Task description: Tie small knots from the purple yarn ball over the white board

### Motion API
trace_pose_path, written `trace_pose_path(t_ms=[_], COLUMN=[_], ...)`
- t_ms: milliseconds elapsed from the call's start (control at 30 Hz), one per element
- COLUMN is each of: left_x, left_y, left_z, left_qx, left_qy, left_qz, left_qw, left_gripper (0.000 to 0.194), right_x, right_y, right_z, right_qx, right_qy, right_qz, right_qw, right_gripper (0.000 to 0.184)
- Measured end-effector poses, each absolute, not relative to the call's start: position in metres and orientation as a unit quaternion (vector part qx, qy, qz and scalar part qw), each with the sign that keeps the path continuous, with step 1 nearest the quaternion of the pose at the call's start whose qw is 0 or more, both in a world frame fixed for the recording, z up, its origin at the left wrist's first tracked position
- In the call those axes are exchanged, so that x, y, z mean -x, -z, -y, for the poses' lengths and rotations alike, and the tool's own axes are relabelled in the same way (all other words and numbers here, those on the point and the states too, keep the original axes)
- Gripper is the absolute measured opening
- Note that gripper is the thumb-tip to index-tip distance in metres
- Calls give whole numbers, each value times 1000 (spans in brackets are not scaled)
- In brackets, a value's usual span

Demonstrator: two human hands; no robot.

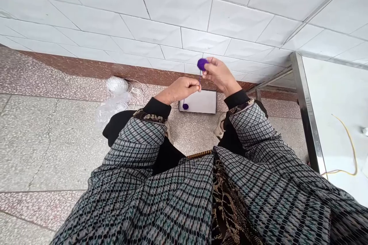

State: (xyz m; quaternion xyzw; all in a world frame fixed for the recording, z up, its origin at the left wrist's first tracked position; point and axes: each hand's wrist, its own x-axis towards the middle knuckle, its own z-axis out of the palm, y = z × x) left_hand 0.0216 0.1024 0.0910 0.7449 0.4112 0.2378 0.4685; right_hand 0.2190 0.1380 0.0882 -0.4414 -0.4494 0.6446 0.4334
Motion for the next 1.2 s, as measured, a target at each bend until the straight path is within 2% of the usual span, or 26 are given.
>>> trace_pose_path(t_ms=[67,133,200,267,400,533,633,767,1067,1200], left_x=[-15,-8,-6,-9,-23,-30,-29,-27,-19,-8], left_y=[-92,-95,-96,-95,-88,-82,-82,-80,-76,-74], left_z=[-98,-94,-93,-92,-89,-85,-82,-83,-79,-84], left_qx=[-750,-738,-712,-676,-607,-594,-607,-613,-652,-651], left_qy=[-231,-260,-303,-341,-414,-426,-427,-437,-399,-424], left_qz=[-411,-419,-427,-433,-468,-484,-474,-502,-517,-511], left_qw=[464,460,468,490,490,481,473,426,385,369], left_gripper=[19,19,16,12,13,31,35,31,35,24], right_x=[-220,-226,-231,-233,-223,-208,-201,-195,-195,-205], right_y=[-84,-85,-89,-93,-94,-88,-85,-85,-88,-93], right_z=[-134,-127,-119,-113,-108,-107,-106,-104,-104,-107], right_qx=[480,445,369,327,342,355,354,370,420,377], right_qy=[-637,-668,-721,-762,-770,-768,-779,-784,-758,-769], right_qz=[513,567,571,525,409,339,298,272,334,366], right_qw=[317,184,133,192,351,412,424,418,371,364], right_gripper=[23,23,26,29,32,34,27,21,24,33])
